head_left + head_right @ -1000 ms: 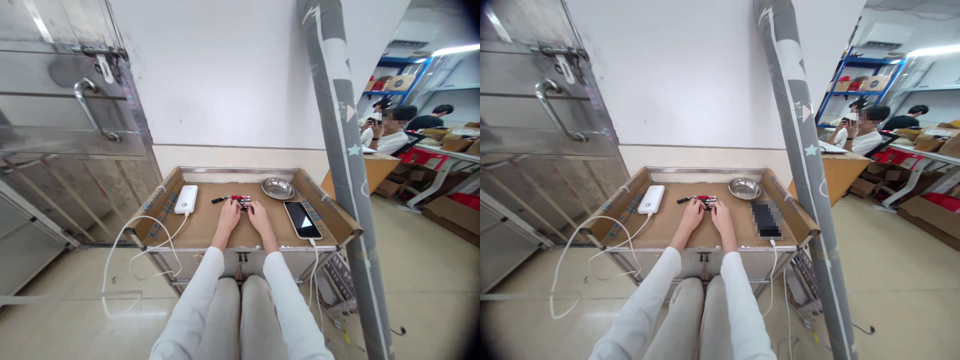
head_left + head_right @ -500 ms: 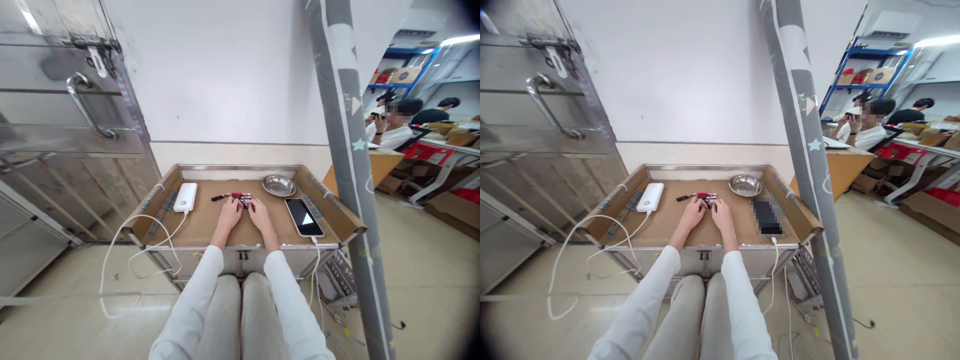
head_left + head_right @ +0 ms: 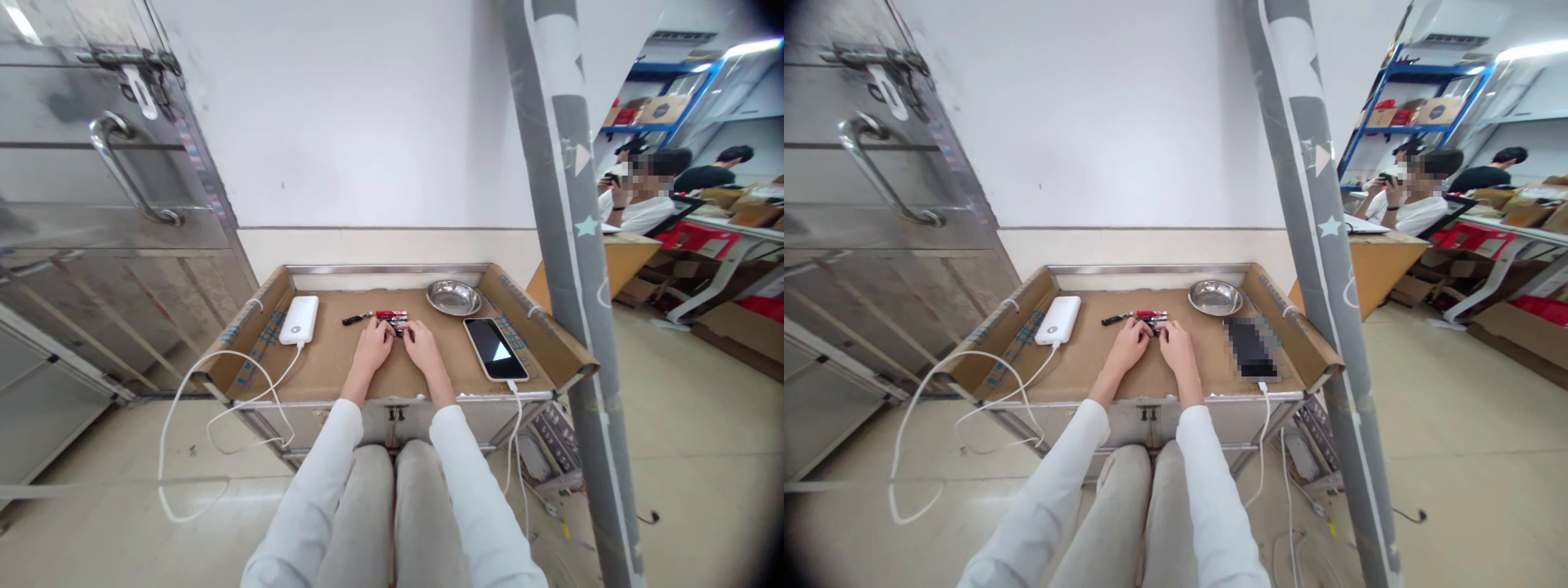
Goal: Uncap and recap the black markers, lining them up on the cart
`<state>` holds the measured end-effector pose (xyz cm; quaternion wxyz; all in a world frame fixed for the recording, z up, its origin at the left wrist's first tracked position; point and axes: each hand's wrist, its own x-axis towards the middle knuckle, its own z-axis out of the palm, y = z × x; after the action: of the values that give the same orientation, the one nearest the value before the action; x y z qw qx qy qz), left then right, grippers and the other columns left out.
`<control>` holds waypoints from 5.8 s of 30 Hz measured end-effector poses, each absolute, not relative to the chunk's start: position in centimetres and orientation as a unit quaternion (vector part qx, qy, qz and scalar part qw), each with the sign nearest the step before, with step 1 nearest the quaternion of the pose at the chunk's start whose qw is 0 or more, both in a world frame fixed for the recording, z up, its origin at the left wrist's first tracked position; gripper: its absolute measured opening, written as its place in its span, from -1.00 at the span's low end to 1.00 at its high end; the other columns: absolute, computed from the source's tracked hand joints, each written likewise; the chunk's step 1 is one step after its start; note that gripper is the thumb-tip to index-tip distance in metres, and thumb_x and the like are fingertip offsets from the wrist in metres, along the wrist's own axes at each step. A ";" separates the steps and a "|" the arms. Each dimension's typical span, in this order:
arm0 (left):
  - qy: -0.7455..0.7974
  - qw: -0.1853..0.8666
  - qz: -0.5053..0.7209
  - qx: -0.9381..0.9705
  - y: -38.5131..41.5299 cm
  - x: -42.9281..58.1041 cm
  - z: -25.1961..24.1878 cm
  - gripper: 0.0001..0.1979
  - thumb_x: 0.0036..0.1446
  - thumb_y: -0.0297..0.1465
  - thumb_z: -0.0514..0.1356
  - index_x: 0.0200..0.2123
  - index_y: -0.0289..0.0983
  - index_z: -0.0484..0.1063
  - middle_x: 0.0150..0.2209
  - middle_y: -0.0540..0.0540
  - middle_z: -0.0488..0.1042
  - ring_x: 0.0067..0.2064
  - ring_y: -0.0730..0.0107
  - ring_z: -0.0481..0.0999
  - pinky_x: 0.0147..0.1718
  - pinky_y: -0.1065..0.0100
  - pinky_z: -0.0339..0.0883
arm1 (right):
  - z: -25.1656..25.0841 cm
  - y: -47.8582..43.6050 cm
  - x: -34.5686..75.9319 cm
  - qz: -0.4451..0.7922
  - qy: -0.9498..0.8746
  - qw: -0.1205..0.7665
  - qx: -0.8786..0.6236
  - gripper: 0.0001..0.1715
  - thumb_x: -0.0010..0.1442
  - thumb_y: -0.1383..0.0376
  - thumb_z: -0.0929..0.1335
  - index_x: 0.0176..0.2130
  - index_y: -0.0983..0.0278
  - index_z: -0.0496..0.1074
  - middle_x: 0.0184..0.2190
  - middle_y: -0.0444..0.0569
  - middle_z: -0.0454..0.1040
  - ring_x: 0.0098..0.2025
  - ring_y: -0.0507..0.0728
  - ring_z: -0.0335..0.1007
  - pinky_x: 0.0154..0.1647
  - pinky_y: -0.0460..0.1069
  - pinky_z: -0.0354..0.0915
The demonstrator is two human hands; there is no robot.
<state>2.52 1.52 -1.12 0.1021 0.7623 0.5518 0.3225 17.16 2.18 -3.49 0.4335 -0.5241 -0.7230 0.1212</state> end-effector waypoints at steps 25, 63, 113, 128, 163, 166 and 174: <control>0.550 0.094 0.320 0.766 1.5 2.5 -1.2 -0.85 0.16 -0.50 0.05 -0.31 -0.24 0.41 -0.22 -0.10 0.34 -0.25 0.34 0.44 -0.12 0.26 0.30 | -3.5 2.2 17.2 0.121 -0.723 0.435 -0.522 -0.69 0.20 0.40 0.18 -0.18 0.23 0.45 -0.22 -0.01 0.44 -0.21 0.09 0.38 -0.07 0.00 0.28; 0.523 0.097 0.319 0.784 1.5 2.6 -1.0 -0.84 0.14 -0.52 0.03 -0.30 -0.24 0.39 -0.20 -0.13 0.38 -0.14 0.28 0.43 -0.05 0.22 0.28 | -3.0 1.7 16.8 0.118 -0.717 0.422 -0.542 -0.71 0.20 0.42 0.18 -0.15 0.24 0.39 -0.19 0.03 0.41 -0.18 0.12 0.35 -0.07 0.01 0.26; 0.480 0.162 0.423 0.752 2.4 2.1 -1.9 -0.88 0.15 -0.54 0.12 -0.29 -0.26 0.42 -0.24 -0.09 0.45 -0.15 0.32 0.44 -0.06 0.24 0.33 | -1.8 0.4 16.7 0.084 -0.742 0.443 -0.495 -0.79 0.27 0.36 0.17 -0.22 0.23 0.37 -0.23 0.02 0.40 -0.16 0.14 0.33 -0.04 0.03 0.25; 0.451 0.160 0.445 0.757 2.8 2.1 -2.3 -0.86 0.14 -0.56 0.11 -0.30 -0.26 0.42 -0.24 -0.09 0.44 -0.15 0.35 0.44 -0.03 0.23 0.33 | -0.9 -0.1 16.5 0.098 -0.748 0.429 -0.497 -0.74 0.25 0.40 0.15 -0.20 0.23 0.37 -0.20 0.02 0.42 -0.13 0.13 0.35 -0.03 0.00 0.25; 0.442 0.139 0.483 0.743 1.5 2.6 -1.1 -0.85 0.23 -0.42 0.05 -0.14 -0.25 0.31 -0.10 -0.16 0.37 -0.03 0.30 0.41 0.02 0.20 0.30 | -1.8 0.6 16.7 0.078 -0.748 0.408 -0.518 -0.71 0.24 0.36 0.17 -0.14 0.24 0.41 -0.19 0.02 0.44 -0.14 0.13 0.36 -0.06 0.02 0.27; 0.472 0.095 0.457 0.747 1.7 2.7 -1.3 -0.85 0.20 -0.46 0.05 -0.15 -0.26 0.33 -0.08 -0.18 0.38 0.00 0.24 0.38 0.03 0.15 0.25 | -1.8 0.5 16.6 0.074 -0.744 0.409 -0.523 -0.71 0.27 0.33 0.16 -0.13 0.23 0.41 -0.17 0.02 0.44 -0.12 0.14 0.35 -0.04 0.03 0.26; 0.523 0.063 0.353 0.773 1.8 2.8 -1.9 -0.83 0.20 -0.42 0.07 -0.14 -0.24 0.34 -0.04 -0.19 0.40 0.05 0.11 0.30 0.01 0.09 0.17 | -1.8 0.4 16.6 0.056 -0.740 0.407 -0.533 -0.73 0.28 0.33 0.16 -0.15 0.25 0.39 -0.18 0.04 0.46 -0.11 0.15 0.35 -0.01 0.03 0.24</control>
<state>2.85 1.75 -1.94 0.0632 0.7734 0.5228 0.3530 16.61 0.42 -1.82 0.4072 -0.5325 -0.7399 0.0556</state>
